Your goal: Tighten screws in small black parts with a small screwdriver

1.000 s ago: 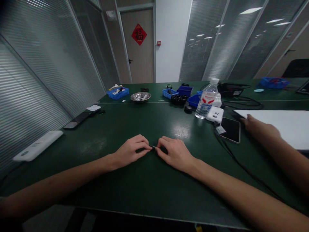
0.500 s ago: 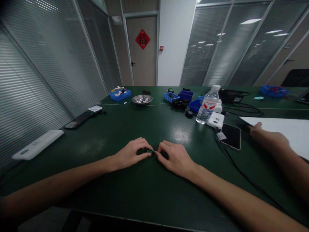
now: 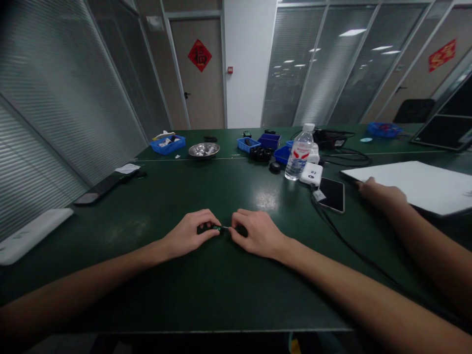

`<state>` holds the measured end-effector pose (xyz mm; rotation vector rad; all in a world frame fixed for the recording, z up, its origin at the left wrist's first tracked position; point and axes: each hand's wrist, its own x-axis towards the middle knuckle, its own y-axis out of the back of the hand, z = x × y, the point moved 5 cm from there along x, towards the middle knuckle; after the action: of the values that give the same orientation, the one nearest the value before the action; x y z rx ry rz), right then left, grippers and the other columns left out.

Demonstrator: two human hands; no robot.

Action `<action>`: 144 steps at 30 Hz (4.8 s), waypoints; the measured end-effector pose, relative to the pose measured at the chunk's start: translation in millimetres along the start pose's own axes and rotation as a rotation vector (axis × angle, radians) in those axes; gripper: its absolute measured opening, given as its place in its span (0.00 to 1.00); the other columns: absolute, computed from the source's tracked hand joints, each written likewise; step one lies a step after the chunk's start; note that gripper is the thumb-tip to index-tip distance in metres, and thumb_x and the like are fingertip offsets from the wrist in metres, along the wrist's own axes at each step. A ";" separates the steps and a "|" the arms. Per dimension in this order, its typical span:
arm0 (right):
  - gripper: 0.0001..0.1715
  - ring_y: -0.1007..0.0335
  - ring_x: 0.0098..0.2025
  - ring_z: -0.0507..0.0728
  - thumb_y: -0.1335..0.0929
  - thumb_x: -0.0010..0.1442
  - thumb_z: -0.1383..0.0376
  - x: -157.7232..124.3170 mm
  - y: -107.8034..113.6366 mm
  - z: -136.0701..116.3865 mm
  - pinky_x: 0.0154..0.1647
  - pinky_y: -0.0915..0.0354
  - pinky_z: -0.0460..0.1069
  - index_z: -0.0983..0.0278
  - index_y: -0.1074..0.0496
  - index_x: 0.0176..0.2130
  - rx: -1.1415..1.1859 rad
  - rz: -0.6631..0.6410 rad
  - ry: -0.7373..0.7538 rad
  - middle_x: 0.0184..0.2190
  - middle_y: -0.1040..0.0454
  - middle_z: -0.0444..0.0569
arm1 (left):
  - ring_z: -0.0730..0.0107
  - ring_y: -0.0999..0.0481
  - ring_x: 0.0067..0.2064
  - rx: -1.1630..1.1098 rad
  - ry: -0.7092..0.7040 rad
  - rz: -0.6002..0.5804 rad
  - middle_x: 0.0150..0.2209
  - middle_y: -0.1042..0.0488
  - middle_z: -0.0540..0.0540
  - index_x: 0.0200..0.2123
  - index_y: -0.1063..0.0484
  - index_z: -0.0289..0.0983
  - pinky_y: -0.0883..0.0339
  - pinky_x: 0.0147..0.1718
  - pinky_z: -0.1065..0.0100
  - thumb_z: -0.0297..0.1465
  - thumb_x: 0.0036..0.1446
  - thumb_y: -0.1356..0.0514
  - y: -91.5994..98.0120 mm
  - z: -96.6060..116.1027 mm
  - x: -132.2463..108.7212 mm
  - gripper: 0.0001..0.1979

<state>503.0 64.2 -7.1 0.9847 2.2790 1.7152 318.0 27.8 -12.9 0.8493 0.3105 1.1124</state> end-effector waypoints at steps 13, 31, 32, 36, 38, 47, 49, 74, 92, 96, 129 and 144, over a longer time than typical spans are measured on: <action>0.08 0.34 0.30 0.51 0.34 0.66 0.61 -0.9 -1.8 -2.5 0.32 0.44 0.48 0.63 0.29 0.38 -0.030 -0.015 0.029 0.34 0.27 0.45 | 0.66 0.27 0.42 0.000 -0.001 -0.001 0.42 0.25 0.45 0.46 0.22 0.37 0.34 0.39 0.66 0.33 0.65 0.39 1.3 3.2 -0.6 0.10; 0.08 0.35 0.30 0.51 0.37 0.69 0.62 -6.6 -3.3 -5.6 0.32 0.43 0.47 0.63 0.32 0.40 -0.004 -0.019 0.067 0.34 0.29 0.46 | 0.66 0.22 0.43 -0.163 -0.063 0.070 0.44 0.21 0.44 0.46 0.18 0.39 0.30 0.44 0.65 0.33 0.64 0.36 3.3 0.6 -2.0 0.10; 0.08 0.35 0.30 0.51 0.37 0.69 0.62 -6.6 -2.8 -5.8 0.32 0.43 0.47 0.63 0.31 0.40 0.003 -0.018 0.066 0.34 0.29 0.46 | 0.65 0.22 0.44 -0.180 -0.059 0.078 0.44 0.21 0.44 0.45 0.18 0.39 0.30 0.45 0.65 0.33 0.63 0.36 4.1 0.8 -1.9 0.10; 0.08 0.34 0.31 0.51 0.37 0.69 0.61 -6.7 -2.7 -5.8 0.32 0.43 0.47 0.63 0.31 0.41 0.013 -0.017 0.080 0.35 0.28 0.46 | 0.65 0.21 0.43 -0.231 -0.055 0.084 0.43 0.20 0.44 0.44 0.17 0.39 0.29 0.46 0.65 0.33 0.62 0.35 5.9 2.7 -1.3 0.09; 0.08 0.34 0.31 0.51 0.38 0.69 0.61 -6.7 -2.8 -5.1 0.32 0.42 0.47 0.63 0.32 0.42 0.017 -0.011 0.078 0.35 0.29 0.46 | 0.65 0.21 0.43 -0.241 -0.057 0.083 0.42 0.20 0.44 0.43 0.17 0.38 0.29 0.45 0.65 0.33 0.62 0.35 6.4 4.2 -0.8 0.09; 0.08 0.36 0.31 0.51 0.37 0.69 0.61 -4.4 -2.9 -8.7 0.30 0.45 0.47 0.63 0.33 0.41 -0.063 -0.025 0.130 0.35 0.29 0.46 | 0.65 0.23 0.44 -0.119 -0.086 0.082 0.43 0.21 0.44 0.45 0.18 0.39 0.29 0.45 0.64 0.33 0.63 0.36 3.1 5.4 -0.7 0.09; 0.08 0.36 0.31 0.51 0.38 0.70 0.62 -4.2 -3.9 -12.2 0.29 0.46 0.47 0.63 0.33 0.41 -0.091 -0.041 0.149 0.36 0.29 0.47 | 0.65 0.23 0.44 -0.089 -0.110 0.058 0.43 0.22 0.44 0.46 0.18 0.39 0.30 0.45 0.64 0.32 0.63 0.36 1.3 6.6 -1.1 0.10; 0.09 0.37 0.30 0.51 0.39 0.72 0.60 -4.8 -4.7 -23.2 0.31 0.44 0.47 0.62 0.36 0.40 0.123 0.080 0.042 0.34 0.31 0.44 | 0.65 0.22 0.44 -0.299 -0.034 0.118 0.42 0.21 0.45 0.41 0.18 0.36 0.30 0.46 0.65 0.27 0.61 0.34 -2.8 16.3 -1.4 0.06; 0.09 0.35 0.31 0.51 0.37 0.70 0.61 -4.3 4.2 -12.6 0.31 0.43 0.47 0.63 0.31 0.41 0.070 0.137 0.069 0.34 0.29 0.46 | 0.68 0.27 0.40 -0.301 0.022 0.116 0.41 0.23 0.46 0.44 0.20 0.37 0.34 0.39 0.67 0.32 0.61 0.34 -4.5 -1.2 0.9 0.09; 0.08 0.34 0.32 0.51 0.37 0.70 0.62 -4.6 4.9 -10.8 0.33 0.42 0.47 0.62 0.31 0.43 0.071 0.135 0.060 0.36 0.28 0.46 | 0.69 0.28 0.38 -0.273 0.044 0.089 0.42 0.24 0.45 0.45 0.21 0.37 0.34 0.37 0.68 0.33 0.61 0.35 -6.8 -2.0 1.5 0.11; 0.11 0.33 0.32 0.52 0.36 0.70 0.60 -2.2 2.5 7.4 0.32 0.41 0.47 0.61 0.27 0.44 -0.019 0.073 -0.109 0.38 0.27 0.46 | 0.63 0.26 0.48 -0.205 0.281 0.240 0.52 0.24 0.43 0.53 0.25 0.39 0.32 0.44 0.64 0.20 0.61 0.49 6.0 -35.2 -1.2 0.21; 0.10 0.32 0.33 0.52 0.36 0.69 0.60 -1.8 1.0 9.3 0.34 0.41 0.48 0.62 0.26 0.43 -0.028 0.079 -0.096 0.37 0.26 0.47 | 0.61 0.27 0.49 -0.029 0.147 0.157 0.49 0.24 0.45 0.53 0.25 0.43 0.33 0.49 0.60 0.29 0.66 0.43 -0.6 -17.1 -1.3 0.15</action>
<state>509.1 70.9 -10.0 1.1399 2.1785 1.6861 307.4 34.1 -24.8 0.7780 0.3532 1.3256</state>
